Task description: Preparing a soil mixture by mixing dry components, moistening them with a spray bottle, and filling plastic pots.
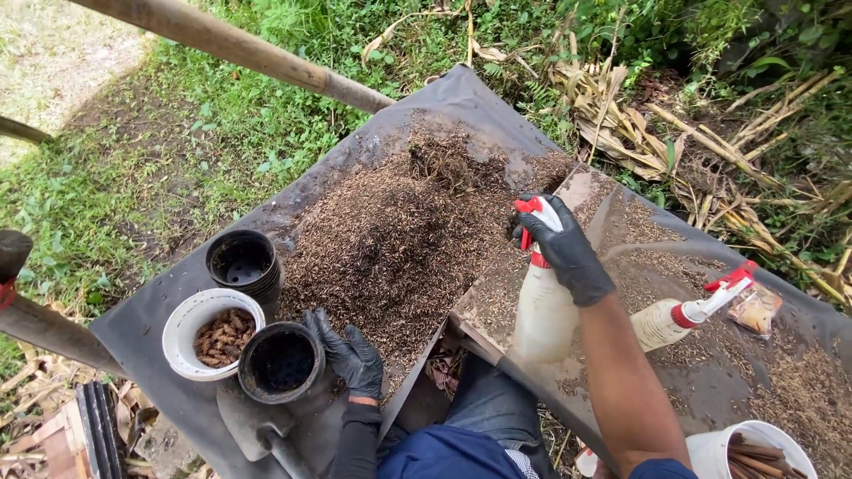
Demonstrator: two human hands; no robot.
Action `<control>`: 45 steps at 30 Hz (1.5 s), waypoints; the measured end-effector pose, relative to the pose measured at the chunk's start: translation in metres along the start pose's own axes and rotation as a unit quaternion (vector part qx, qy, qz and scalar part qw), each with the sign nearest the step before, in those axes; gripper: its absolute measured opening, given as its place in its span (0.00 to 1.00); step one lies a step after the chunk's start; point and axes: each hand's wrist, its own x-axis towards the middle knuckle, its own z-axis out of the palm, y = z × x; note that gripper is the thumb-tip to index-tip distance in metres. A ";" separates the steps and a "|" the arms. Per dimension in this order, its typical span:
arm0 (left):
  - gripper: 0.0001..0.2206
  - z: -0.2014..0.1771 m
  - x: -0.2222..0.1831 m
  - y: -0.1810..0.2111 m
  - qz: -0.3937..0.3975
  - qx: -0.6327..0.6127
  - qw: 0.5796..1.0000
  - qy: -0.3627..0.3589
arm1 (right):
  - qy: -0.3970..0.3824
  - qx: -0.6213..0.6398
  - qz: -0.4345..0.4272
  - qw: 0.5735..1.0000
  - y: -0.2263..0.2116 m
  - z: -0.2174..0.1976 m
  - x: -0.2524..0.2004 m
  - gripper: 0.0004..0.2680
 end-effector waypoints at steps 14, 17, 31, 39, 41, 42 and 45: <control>0.28 -0.005 0.006 0.013 -0.011 -0.044 0.999 -0.016 | -0.026 -0.157 0.045 0.986 -0.054 0.003 -0.053 0.23; 0.28 -0.004 0.006 0.011 -0.013 -0.037 0.999 -0.016 | 0.023 -0.091 0.141 0.986 -0.056 -0.001 -0.053 0.18; 0.27 -0.006 0.008 0.015 -0.003 -0.030 0.999 -0.020 | -0.032 -0.215 0.050 0.975 -0.060 -0.019 -0.066 0.27; 0.25 -0.002 0.006 0.012 0.006 -0.028 0.999 -0.014 | -0.022 -0.189 0.109 0.976 -0.066 -0.024 -0.074 0.25; 0.26 0.000 0.006 0.011 0.009 -0.034 0.999 -0.013 | -0.016 -0.143 0.119 0.982 -0.066 -0.025 -0.074 0.20; 0.26 0.000 0.006 0.010 0.015 -0.021 1.000 -0.012 | -0.024 -0.177 0.100 0.979 -0.066 -0.027 -0.075 0.23; 0.24 -0.001 0.004 0.006 0.030 0.004 0.999 -0.013 | -0.048 -0.217 0.057 0.973 -0.056 -0.036 -0.074 0.26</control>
